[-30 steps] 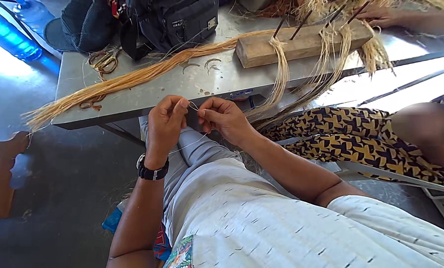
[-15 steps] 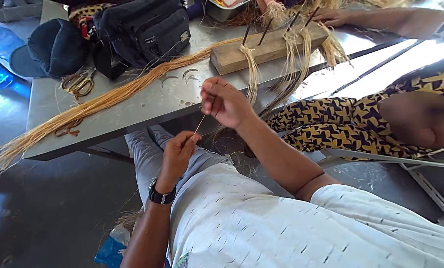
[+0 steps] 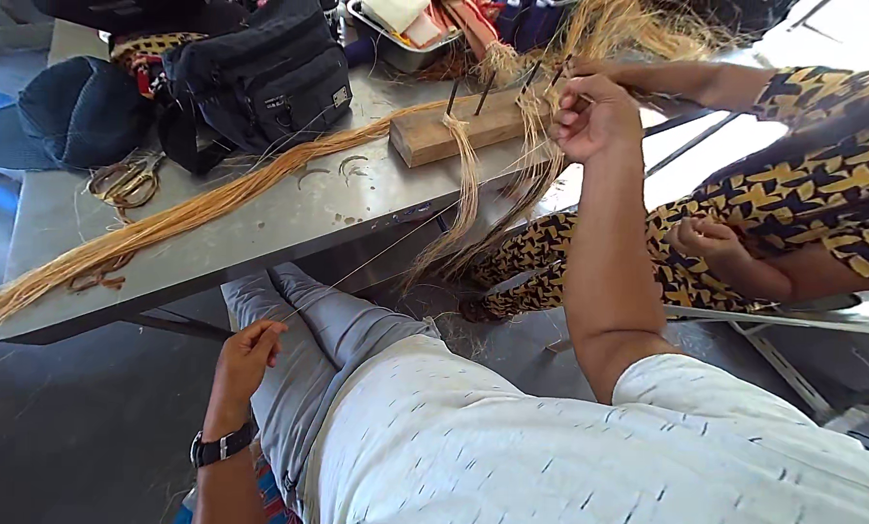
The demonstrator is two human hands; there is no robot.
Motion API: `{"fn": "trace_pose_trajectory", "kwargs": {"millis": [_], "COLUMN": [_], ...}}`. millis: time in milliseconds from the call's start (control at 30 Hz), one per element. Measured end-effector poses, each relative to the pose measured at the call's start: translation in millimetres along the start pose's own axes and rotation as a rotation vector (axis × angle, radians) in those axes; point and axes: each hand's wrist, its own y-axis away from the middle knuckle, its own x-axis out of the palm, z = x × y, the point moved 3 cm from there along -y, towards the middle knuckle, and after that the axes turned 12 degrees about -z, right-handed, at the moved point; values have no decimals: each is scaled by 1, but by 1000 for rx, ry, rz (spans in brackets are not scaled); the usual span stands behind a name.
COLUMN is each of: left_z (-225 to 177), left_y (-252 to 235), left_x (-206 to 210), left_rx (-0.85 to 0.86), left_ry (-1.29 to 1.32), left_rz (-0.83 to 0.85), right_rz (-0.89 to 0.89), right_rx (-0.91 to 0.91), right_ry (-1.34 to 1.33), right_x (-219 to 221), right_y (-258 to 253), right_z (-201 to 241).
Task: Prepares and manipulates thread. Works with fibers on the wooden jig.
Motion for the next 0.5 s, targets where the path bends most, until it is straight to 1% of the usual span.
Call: {"fn": "trace_pose_trajectory", "kwargs": {"millis": [100,200,333,500], "left_z": [4,2,-1,-3], "left_y": [3,8,15,19], "left_x": [-14,-21,-17,-3], "left_rx": [-36,-34,-13,-10], "left_ry": [-16,-17,10,8], "left_rz": [-95,-118,-85,-1], "right_rz": [42,117,126,118], "right_rx": [96,174,229,255], "right_ry": [88,151,166,219], "right_x": [27,58,90,107], "right_y": [-10,-19,-18,-23], "right_z": [-17,-33,-44,-49]}}
